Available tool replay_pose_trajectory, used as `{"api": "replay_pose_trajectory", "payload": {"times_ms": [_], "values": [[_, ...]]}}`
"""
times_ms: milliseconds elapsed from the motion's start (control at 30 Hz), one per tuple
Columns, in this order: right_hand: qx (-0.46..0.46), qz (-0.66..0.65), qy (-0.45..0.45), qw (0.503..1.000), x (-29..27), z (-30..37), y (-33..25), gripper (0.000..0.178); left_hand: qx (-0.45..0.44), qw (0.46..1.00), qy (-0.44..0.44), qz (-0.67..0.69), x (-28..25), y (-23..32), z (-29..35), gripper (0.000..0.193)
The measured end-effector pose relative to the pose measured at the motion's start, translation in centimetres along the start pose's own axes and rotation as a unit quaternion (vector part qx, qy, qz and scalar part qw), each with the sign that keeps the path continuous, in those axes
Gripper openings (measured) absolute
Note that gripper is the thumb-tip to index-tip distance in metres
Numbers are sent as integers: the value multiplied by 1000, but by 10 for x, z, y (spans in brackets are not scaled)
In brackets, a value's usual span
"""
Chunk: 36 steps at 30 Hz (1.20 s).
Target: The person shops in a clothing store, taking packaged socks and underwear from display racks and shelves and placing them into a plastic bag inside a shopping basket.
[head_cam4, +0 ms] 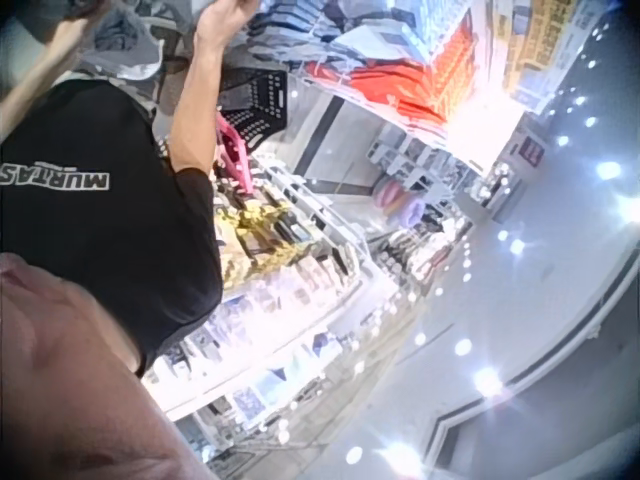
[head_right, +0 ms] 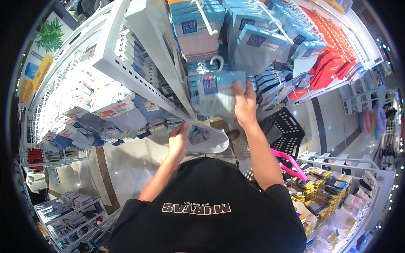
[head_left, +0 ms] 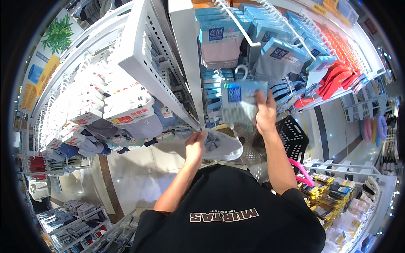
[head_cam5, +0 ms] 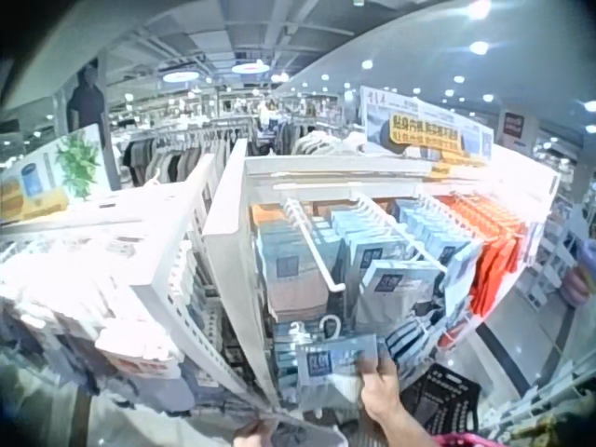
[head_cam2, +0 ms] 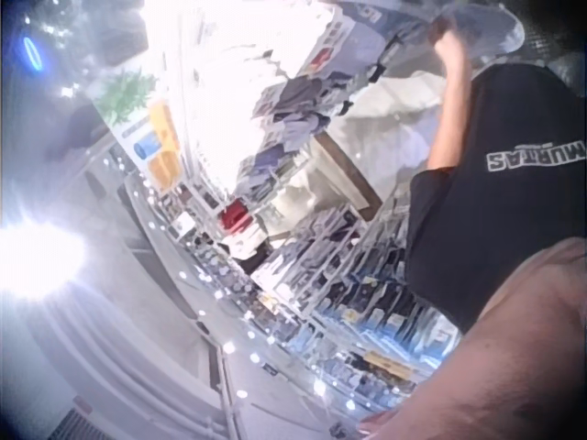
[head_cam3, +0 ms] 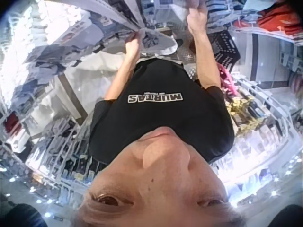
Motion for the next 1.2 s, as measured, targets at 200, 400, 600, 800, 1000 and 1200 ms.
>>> {"api": "replay_pose_trajectory", "payload": {"times_ms": [200, 400, 600, 800, 1000, 1200], "values": [[-133, -102, -19, 986, 42, -66, -48, 29, 24, 998, -58, -18, 13, -7, 18, 23], [-128, 23, -45, 990, 73, -100, -58, 39, 11, 995, -96, -27, 19, -9, 24, 24], [-61, 44, -62, 995, 67, -104, -23, 41, -4, 995, -96, -23, 18, -5, 32, 23], [-211, 199, -40, 956, 50, -9, 2, 30, -23, 998, -61, 16, 11, 6, 24, 21], [147, 180, -365, 902, 25, 101, 37, 15, -32, 996, -71, 47, 8, 17, 18, 22], [132, 388, -472, 780, 15, 138, 112, 34, -48, 992, -113, 20, 22, 15, 25, 23]]}}
Point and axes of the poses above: each hand's wrist, its own z-axis away from the middle knuckle, its own x-axis out of the palm, y = z × x, the point moved 3 cm from there along -z, towards the middle knuckle, and after that the axes turned 6 degrees about -x, right-handed, at the moved point
